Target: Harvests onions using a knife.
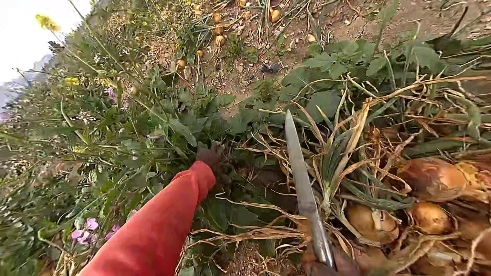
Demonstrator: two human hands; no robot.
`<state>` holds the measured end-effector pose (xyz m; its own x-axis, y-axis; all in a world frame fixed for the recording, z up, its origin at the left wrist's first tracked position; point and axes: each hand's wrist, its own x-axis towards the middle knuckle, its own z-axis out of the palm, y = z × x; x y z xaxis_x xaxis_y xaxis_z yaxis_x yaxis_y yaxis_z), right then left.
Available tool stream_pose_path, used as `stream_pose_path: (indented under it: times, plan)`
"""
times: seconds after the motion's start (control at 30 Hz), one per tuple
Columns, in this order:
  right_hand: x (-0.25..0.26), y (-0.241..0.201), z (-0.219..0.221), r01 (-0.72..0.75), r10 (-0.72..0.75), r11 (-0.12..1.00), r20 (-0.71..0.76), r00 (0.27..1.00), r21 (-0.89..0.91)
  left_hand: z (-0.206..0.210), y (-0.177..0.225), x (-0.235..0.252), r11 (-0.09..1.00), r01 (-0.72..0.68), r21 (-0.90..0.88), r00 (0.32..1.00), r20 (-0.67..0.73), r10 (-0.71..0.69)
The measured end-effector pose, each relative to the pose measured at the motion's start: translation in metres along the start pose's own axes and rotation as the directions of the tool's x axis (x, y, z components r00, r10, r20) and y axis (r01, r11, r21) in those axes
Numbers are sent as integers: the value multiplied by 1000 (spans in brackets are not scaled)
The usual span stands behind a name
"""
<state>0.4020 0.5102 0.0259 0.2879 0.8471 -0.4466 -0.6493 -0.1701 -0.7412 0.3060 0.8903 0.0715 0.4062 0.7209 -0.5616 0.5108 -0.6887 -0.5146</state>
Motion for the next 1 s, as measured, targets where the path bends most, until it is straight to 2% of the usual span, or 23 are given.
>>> stream_pose_path:
  times: [0.1,0.2,0.3,0.37,0.4,0.47,0.53,0.6,0.63,0.67,0.7,0.73,0.77,0.8,0.87,0.93,1.0]
  plan:
    - [16,-1,-2,-132,131,986,-22,991,-103,10,-4,-16,990,98,-102,990,113,-86]
    - [24,-13,-2,-180,178,973,-23,984,-146,21,-1,-26,977,149,-153,980,157,-125]
    - [34,-30,-3,-136,128,973,-51,990,-187,34,-7,-21,987,100,-128,995,-4,-101]
    - [39,-35,-10,-73,30,921,-116,993,-382,39,-17,-12,997,18,-69,987,-159,-29]
    - [40,-37,-14,-35,-58,834,-150,987,-551,42,-22,-6,999,-47,-29,967,-252,38]
    - [39,-40,-18,68,-325,514,-120,938,-855,48,-31,5,987,-145,71,906,-391,161]
    - [53,-36,-17,233,-622,146,94,777,-962,50,-38,17,973,-180,145,840,-491,229]
    - [84,-41,7,384,-727,-75,315,611,-920,55,-44,36,969,-185,161,772,-587,245]
    - [104,-42,26,459,-697,-147,421,581,-876,57,-46,44,972,-191,133,782,-579,233]
    - [127,-43,46,535,-590,-175,523,615,-826,58,-48,51,975,-203,88,805,-552,217]
    - [148,-44,67,590,-379,-142,595,709,-795,59,-50,57,977,-209,51,819,-536,203]
    - [168,-44,88,610,-109,-114,620,777,-785,61,-50,61,978,-205,32,828,-528,190]
    - [185,-38,107,630,95,-138,623,777,-765,64,-51,65,980,-196,24,830,-529,179]
    - [193,-26,122,648,219,-189,611,760,-738,66,-52,68,982,-190,21,823,-542,171]
    - [189,0,137,617,329,-276,531,781,-737,71,-54,71,981,-192,14,801,-576,165]
    - [179,12,133,538,300,-329,455,839,-776,71,-53,68,982,-189,15,790,-592,161]
    - [174,11,126,469,245,-336,405,881,-817,72,-48,59,985,-172,29,772,-616,153]
